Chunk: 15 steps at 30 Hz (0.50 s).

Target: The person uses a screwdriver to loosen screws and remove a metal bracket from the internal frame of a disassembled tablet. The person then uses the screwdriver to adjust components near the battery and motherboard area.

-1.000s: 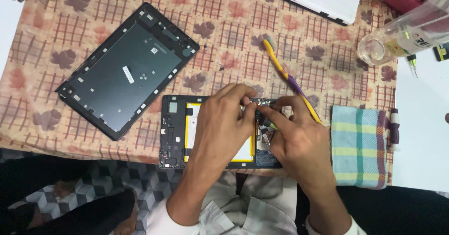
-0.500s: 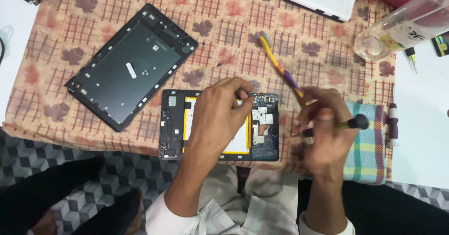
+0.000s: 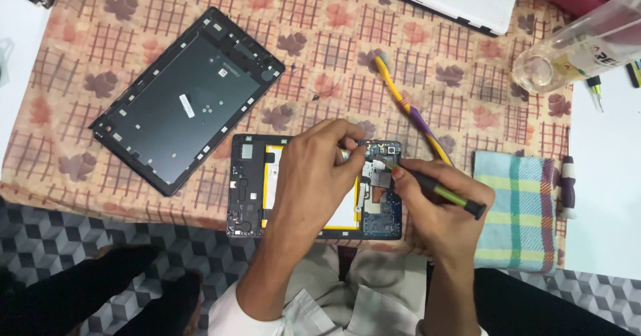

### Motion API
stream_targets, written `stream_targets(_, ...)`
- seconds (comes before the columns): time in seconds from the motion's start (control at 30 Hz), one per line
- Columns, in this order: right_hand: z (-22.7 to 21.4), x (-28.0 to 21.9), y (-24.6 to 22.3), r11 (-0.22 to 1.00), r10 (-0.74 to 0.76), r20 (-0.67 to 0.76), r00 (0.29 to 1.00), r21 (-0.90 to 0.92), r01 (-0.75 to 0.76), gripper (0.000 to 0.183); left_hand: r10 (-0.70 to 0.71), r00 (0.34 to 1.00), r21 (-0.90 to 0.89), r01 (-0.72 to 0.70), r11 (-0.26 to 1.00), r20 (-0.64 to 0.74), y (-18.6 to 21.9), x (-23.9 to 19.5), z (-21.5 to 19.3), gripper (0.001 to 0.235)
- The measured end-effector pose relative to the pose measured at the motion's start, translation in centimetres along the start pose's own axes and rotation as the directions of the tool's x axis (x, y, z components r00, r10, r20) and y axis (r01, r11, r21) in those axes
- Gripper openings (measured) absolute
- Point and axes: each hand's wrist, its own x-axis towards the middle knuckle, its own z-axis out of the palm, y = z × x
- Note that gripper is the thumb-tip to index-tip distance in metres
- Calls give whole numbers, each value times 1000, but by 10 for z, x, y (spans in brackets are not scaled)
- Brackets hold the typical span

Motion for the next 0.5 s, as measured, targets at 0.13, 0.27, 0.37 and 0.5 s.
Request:
stream_targets(0.13,7,1,-3,997,-59,-3,998,-43,58,15,-16,1000,-10,16,1000,4,2,1,-1,19)
stream_targets(0.27,8,-2,-7,997,31,-72,997,-73,-36,11,-25,1000,9,25,1000,17,2,1,-1,18)
stream_targets(0.37,9,-4,-7,979,197,-109,974,-31,-201,11,-40,999,-7,40,999,16,1,1,0,18)
stream_targets(0.5,10,0,-4,989,2,-59,998,-145,-10,13,-23,1000,2,23,1000,13,0,1,0,17)
